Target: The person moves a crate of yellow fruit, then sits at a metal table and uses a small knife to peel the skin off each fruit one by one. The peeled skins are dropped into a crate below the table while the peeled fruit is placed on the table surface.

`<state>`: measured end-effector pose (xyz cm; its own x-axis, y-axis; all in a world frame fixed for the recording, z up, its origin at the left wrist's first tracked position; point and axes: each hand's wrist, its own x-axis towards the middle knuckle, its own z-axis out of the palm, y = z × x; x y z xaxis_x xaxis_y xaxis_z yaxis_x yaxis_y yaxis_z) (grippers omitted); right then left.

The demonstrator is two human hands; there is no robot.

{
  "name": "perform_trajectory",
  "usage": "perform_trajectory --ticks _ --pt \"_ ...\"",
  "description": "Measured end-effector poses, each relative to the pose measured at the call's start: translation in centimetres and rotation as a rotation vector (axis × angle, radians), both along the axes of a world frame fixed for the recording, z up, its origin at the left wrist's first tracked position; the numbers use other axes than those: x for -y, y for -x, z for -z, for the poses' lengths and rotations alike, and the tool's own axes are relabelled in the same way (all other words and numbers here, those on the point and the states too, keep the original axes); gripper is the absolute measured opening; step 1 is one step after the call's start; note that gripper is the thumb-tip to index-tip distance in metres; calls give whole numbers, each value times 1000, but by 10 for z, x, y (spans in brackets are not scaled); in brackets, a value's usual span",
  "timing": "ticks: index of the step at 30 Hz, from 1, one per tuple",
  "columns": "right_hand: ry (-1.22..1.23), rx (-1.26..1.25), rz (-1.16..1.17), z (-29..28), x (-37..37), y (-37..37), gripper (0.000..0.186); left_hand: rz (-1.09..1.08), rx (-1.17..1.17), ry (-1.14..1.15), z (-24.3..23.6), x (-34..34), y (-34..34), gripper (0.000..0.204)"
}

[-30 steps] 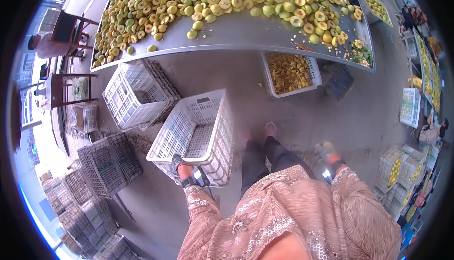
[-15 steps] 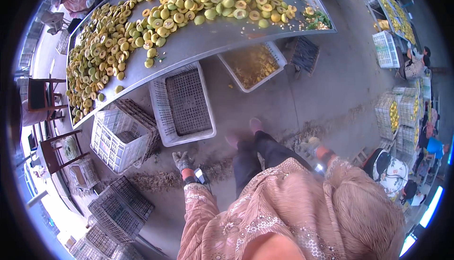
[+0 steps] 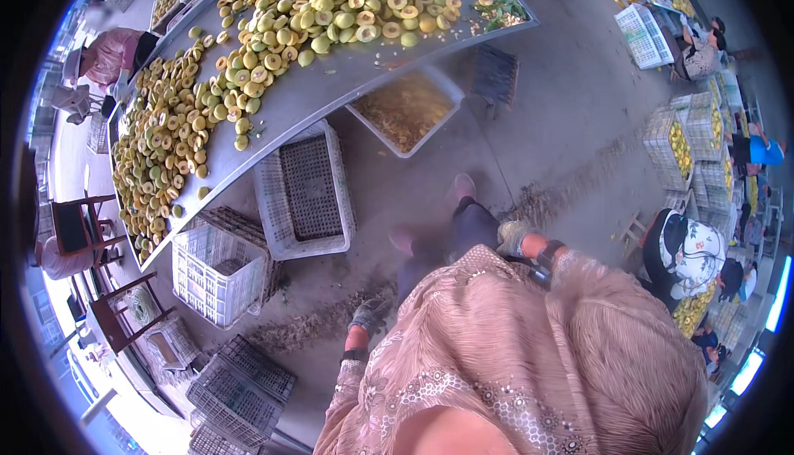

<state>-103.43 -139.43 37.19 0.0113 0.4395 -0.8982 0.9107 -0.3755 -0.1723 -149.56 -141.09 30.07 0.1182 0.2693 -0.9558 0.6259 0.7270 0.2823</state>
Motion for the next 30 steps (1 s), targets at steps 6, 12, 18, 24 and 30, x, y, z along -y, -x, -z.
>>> perform_trajectory --ticks 6,12,18,24,30 --pt "179 -233 454 -54 -21 -47 29 162 44 36 3 -17 -15 51" --pt "283 -609 256 -77 -65 -124 23 319 160 -125 -10 -70 -79 36" --pt "184 -722 -163 -14 -104 -193 41 1095 406 -618 -83 -135 -165 27" --pt "380 -892 -327 33 -132 -220 35 805 517 239 -120 -188 -236 28" --pt "-5 -301 1179 177 -220 -297 36 1056 458 254 -28 -285 -282 29"
